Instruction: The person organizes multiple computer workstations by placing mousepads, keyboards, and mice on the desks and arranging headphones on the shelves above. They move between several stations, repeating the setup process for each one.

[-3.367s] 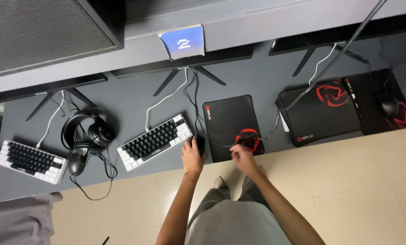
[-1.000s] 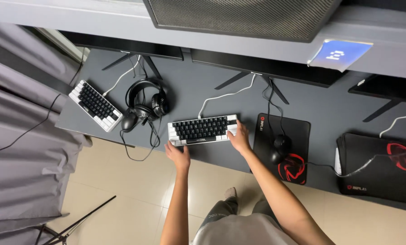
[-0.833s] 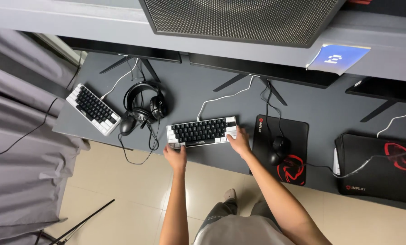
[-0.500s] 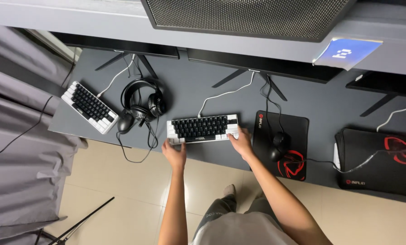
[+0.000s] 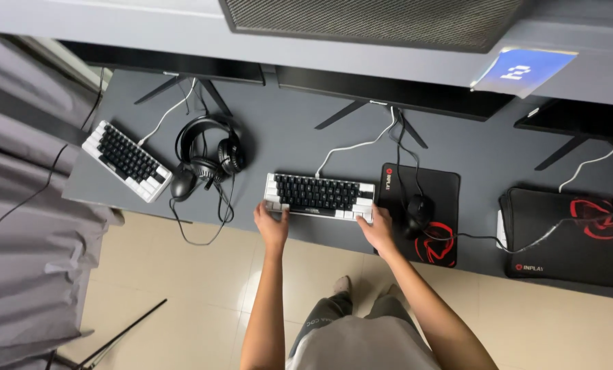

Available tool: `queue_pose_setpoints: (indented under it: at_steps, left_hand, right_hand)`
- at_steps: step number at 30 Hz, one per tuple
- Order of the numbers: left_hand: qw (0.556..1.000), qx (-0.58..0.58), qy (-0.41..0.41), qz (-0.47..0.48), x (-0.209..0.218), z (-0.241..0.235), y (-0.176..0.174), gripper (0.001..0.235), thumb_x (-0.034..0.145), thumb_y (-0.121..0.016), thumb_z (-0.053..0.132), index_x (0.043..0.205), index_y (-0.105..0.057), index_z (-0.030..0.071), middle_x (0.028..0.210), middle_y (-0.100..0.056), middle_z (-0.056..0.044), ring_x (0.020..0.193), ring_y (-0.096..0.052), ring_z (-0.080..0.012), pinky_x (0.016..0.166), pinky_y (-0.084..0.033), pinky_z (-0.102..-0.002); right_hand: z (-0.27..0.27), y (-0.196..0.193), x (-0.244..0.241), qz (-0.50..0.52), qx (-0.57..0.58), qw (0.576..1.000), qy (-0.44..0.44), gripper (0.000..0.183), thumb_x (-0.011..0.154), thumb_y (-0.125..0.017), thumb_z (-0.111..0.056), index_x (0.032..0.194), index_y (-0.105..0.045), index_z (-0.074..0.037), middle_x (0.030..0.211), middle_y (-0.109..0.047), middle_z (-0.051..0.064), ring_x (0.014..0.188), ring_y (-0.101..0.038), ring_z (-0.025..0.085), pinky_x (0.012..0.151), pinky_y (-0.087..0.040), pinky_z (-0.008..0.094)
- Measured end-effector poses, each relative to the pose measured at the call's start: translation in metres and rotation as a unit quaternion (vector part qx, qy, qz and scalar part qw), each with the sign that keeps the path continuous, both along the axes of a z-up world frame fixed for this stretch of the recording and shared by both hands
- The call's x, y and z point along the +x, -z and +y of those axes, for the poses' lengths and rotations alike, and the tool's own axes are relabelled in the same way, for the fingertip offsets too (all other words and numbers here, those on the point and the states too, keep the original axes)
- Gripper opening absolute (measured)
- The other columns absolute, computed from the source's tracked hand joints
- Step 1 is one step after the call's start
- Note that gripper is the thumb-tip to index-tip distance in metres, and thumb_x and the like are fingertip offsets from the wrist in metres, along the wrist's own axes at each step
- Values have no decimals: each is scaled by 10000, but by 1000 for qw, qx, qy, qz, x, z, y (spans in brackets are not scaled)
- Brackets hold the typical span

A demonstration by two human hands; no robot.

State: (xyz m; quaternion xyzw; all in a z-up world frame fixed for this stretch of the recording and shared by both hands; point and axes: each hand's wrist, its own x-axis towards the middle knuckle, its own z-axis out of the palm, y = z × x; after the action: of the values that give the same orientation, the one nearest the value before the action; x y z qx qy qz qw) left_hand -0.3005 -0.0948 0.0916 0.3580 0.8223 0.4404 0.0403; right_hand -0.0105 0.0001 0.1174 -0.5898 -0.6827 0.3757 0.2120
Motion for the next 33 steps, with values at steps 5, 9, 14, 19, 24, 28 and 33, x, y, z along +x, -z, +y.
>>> queue_pose_setpoints:
  at_steps: [5,9,14,19,24,28,33]
  left_hand:
    - [1000,-5,11,-15,9,1,-2,737,759,-872,216,1342,-527,-72,1338,-540,-271,1221,-527,-462,1052,-445,-494]
    - [999,-9,18,-28,14,4,-4,743,766,-865,219,1354,-528,-85,1350,-538,-277,1233,-528,-461,1055,-446,-484]
    - [999,-8,32,-25,14,8,-7,754,774,-867,217,1359,-512,-100,1350,-539,-283,1233,-528,-465,1058,-446,-480]
    - [998,-25,33,-49,14,8,-6,686,801,-821,164,1374,-529,-74,1359,-566,-247,1249,-550,-440,1076,-458,-462]
    - [998,-11,35,-46,18,0,8,714,826,-800,145,1412,-462,-83,1438,-491,-271,1313,-490,-465,1107,-422,-471]
    - [999,-5,46,1,57,-10,-24,690,820,-784,86,1408,-459,-75,1456,-421,-303,1330,-422,-502,1121,-359,-516]
    - [992,-1,121,-21,131,-16,-66,540,799,-708,13,1316,-551,15,1342,-503,-219,1245,-474,-440,1086,-385,-506]
  right_hand:
    - [-6,-13,10,17,-21,1000,12,582,877,-751,-298,1372,-589,-40,1283,-575,166,1189,-567,327,996,-476,416]
    - [-7,-29,14,91,-96,991,30,509,891,-722,-244,1346,-601,-50,1289,-568,117,1070,-683,228,877,-567,350]
    - [-6,-22,19,101,-89,991,28,512,896,-731,-218,1361,-600,-48,1288,-560,113,1058,-677,208,871,-555,332]
    - [-4,-15,22,161,-109,980,34,548,904,-717,-220,1398,-554,-47,1345,-529,100,1089,-678,202,876,-547,327]
    - [-2,13,29,159,-111,980,50,567,929,-724,-221,1440,-545,-54,1363,-567,98,1173,-632,216,942,-522,315]
    - [-15,11,45,235,-86,967,41,557,919,-712,-226,1416,-534,-46,1381,-566,109,1200,-641,239,959,-522,323]
    - [-37,-65,71,-192,167,967,32,513,853,-753,-156,1332,-583,-93,1410,-485,150,1264,-482,392,1039,-445,474]
